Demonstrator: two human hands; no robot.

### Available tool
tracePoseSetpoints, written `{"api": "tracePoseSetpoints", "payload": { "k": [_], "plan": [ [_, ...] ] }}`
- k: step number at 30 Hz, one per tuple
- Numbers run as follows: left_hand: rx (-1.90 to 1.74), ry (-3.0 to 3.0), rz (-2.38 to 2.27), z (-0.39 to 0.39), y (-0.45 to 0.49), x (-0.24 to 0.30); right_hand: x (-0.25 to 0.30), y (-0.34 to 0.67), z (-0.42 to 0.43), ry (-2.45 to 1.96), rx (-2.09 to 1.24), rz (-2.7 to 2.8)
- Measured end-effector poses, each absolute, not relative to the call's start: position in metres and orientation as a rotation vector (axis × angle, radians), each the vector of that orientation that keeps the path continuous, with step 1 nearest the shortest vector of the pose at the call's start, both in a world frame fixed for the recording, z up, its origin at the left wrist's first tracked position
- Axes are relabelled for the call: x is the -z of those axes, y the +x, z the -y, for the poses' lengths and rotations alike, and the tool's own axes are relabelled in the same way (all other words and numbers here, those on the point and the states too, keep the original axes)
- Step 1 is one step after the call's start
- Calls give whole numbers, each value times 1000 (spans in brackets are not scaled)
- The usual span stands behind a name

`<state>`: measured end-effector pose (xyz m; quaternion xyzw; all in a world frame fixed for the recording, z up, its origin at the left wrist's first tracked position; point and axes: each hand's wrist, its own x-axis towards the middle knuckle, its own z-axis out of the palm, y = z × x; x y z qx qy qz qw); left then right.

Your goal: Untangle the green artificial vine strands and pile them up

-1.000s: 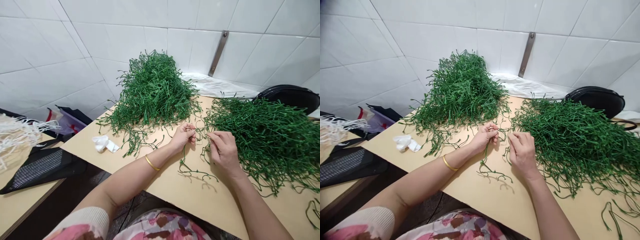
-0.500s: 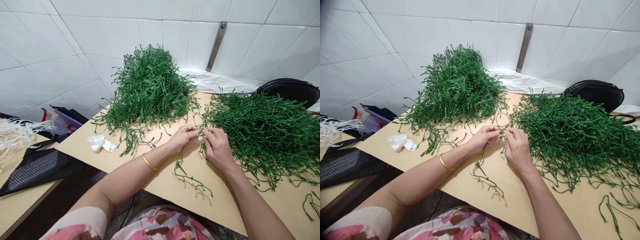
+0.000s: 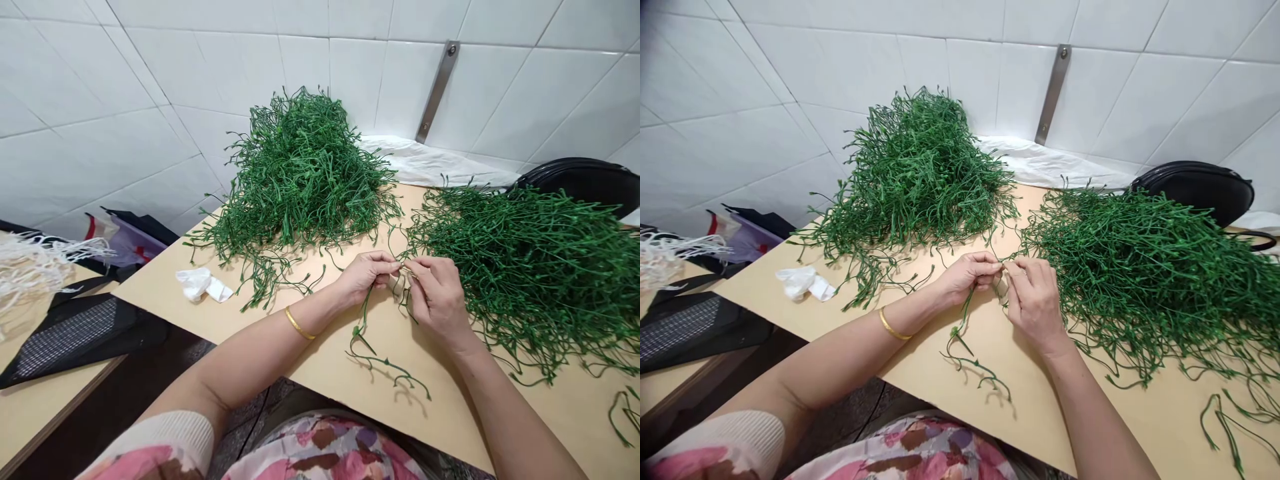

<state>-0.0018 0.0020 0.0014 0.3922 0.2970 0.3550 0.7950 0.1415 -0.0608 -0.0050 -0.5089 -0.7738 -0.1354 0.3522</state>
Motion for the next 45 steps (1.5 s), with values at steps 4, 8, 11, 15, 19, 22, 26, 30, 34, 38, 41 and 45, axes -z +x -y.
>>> {"api": "tracePoseSetpoints", "payload": {
  "k": [4,8,11,15,19,22,26,30,34,38,41,45],
  "plan": [
    [-726,876,-615,-2,-2,2,8,141,58,-1403,196,1992],
    [-715,911,-601,0,0,6,5,142,57,-1431,46,1966],
    [-771,928,-653,3,3,5,4,141,57,-1452,-70,1936],
    [-833,918,-676,5,4,4,4,138,59,-1488,-324,1801],
    [-815,867,-664,2,4,8,5,136,58,-1529,-346,1760],
    [-741,816,-637,1,5,12,6,137,57,-1605,-165,1783],
    [-688,779,-611,4,6,10,6,141,57,-1638,5,1814],
    [-726,845,-669,6,7,8,6,142,57,-1666,265,1965],
    [-731,936,-728,5,7,8,7,141,57,-1664,369,2138],
    [-635,969,-745,3,4,5,4,139,58,-1603,335,2229],
    [-530,963,-729,2,0,1,-1,141,60,-1482,122,2253],
    [-444,955,-656,4,-3,-1,-7,146,62,-1304,-417,2084]
  ]
}}
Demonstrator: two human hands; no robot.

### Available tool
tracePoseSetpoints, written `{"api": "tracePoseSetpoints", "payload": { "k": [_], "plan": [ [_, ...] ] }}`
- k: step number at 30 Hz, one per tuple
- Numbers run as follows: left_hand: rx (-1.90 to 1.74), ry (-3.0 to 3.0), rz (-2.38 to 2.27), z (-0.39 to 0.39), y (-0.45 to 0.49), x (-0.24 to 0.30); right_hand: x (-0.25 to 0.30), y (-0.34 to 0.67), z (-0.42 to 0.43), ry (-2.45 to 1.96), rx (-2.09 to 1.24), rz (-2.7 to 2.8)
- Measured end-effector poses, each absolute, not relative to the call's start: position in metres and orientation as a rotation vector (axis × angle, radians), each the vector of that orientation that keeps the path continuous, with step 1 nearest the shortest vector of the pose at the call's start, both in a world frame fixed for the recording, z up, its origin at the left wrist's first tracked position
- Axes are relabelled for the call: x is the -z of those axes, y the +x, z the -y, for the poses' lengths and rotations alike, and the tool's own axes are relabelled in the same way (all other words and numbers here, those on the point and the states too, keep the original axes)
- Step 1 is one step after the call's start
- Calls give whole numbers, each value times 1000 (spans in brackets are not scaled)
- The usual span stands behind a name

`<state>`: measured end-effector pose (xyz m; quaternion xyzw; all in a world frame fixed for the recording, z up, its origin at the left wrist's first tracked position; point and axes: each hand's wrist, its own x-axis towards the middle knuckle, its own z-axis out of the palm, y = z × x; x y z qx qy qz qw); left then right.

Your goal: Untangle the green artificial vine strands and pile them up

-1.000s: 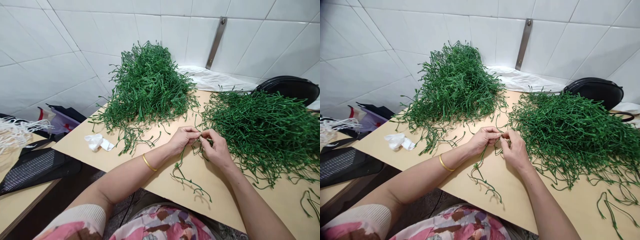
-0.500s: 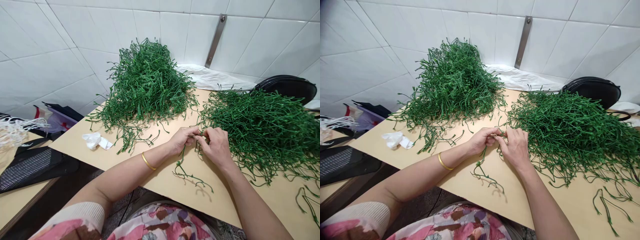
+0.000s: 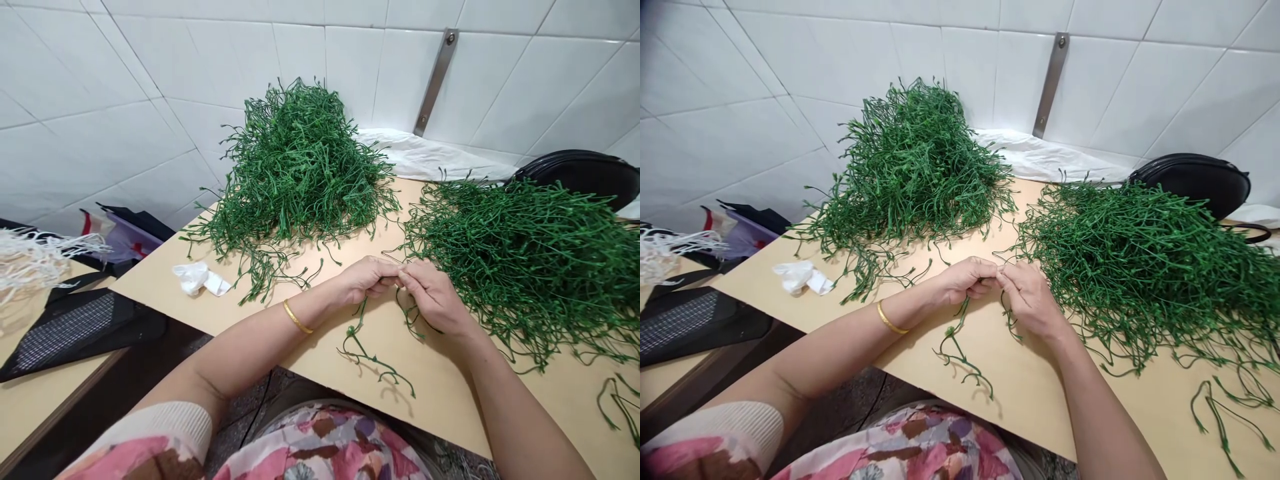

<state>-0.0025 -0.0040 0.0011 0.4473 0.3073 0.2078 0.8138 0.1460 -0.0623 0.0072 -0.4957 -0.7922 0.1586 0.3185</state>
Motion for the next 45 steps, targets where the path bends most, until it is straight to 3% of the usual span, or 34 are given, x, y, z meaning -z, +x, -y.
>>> {"api": "tracePoseSetpoints", "payload": {
  "k": [4,9,14,18,25,32,38,45],
  "plan": [
    [-432,907,-562,2,-3,1,-10,150,63,-1083,-769,1640],
    [-440,867,-565,-5,-1,6,-9,156,62,-1202,-263,1315],
    [-475,897,-621,-2,1,6,-4,148,62,-1239,140,1672],
    [-544,939,-648,1,2,7,5,135,58,-1185,22,1969],
    [-623,960,-665,9,7,7,6,132,54,-1280,-164,1851],
    [-672,925,-748,7,8,2,2,134,56,-1434,40,2095],
    [-729,1262,-807,0,0,-3,4,136,56,-1608,134,2103],
    [-415,1721,-729,-6,-9,-16,-5,138,63,-1692,155,2293]
  ]
}}
